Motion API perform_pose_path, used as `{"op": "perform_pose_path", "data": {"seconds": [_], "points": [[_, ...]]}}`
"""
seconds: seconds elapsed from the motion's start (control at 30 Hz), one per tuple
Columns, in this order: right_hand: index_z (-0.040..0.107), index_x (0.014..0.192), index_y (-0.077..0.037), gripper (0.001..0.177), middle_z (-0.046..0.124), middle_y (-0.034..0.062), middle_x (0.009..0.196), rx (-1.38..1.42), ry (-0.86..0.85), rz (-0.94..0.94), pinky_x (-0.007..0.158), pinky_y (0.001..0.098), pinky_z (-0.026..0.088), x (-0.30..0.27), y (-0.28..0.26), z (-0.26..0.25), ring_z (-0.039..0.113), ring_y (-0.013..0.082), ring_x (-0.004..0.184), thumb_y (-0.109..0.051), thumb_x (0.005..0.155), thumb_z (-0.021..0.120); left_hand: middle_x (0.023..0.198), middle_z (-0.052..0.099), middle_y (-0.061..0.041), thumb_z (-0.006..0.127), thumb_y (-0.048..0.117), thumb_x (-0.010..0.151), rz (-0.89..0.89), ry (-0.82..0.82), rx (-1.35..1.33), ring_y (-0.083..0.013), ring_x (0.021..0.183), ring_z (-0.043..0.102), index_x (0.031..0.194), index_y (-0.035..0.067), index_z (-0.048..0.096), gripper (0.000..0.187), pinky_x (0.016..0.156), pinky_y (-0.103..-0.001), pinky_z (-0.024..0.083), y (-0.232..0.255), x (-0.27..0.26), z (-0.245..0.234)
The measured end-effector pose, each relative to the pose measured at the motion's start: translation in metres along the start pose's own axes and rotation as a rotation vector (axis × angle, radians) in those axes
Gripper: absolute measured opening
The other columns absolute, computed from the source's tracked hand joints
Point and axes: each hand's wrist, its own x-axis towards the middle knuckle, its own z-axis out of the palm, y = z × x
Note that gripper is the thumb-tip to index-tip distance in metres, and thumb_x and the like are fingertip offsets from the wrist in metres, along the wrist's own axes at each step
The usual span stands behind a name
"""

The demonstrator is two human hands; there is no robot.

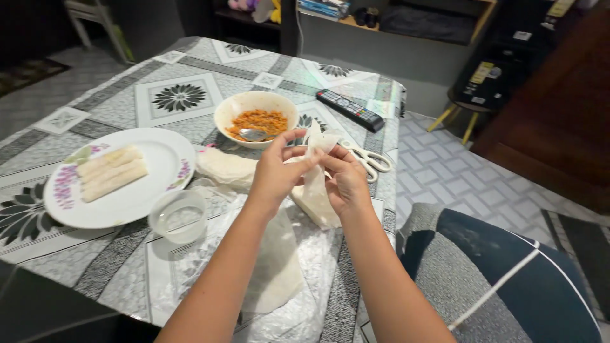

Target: The person places a filling onto a thin wrapper, folds the edges, and rolls it into a cylindrical shape. The finished rolls are placed on a plate. The person repeats this process with additional wrappers and filling.

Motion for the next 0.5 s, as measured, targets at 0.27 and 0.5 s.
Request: {"op": "perform_pose_path", "data": {"seconds": [0.27,0.5], "points": [[0.065,0.109,0.001,0.038,0.074,0.0098,0.096,-0.215,0.159,-0.213,0.079,0.0364,0.060,0.004,-0.055,-0.050,0.073,0.0188,0.085,0.004,0.075,0.082,0.106,0.077,-0.012,0.082,0.008,0.076,-0.108,-0.007,0.125,-0.0160,0.084,0.075,0.131,0.007,0.054,0.061,0.066,-0.030,0.065,-0.039,0.017,0.067],[0.066,0.110,0.000,0.038,0.074,0.0061,0.093,-0.331,0.152,-0.174,0.072,0.0326,0.055,0.005,-0.056,-0.042,0.070,0.0153,0.082,0.002,0.076,0.082,0.102,0.075,-0.012,0.078,0.008,0.080,-0.153,-0.032,0.059,-0.0163,0.083,0.075,0.131,0.006,0.056,0.056,0.067,-0.031,0.065,-0.043,0.012,0.058]]}}
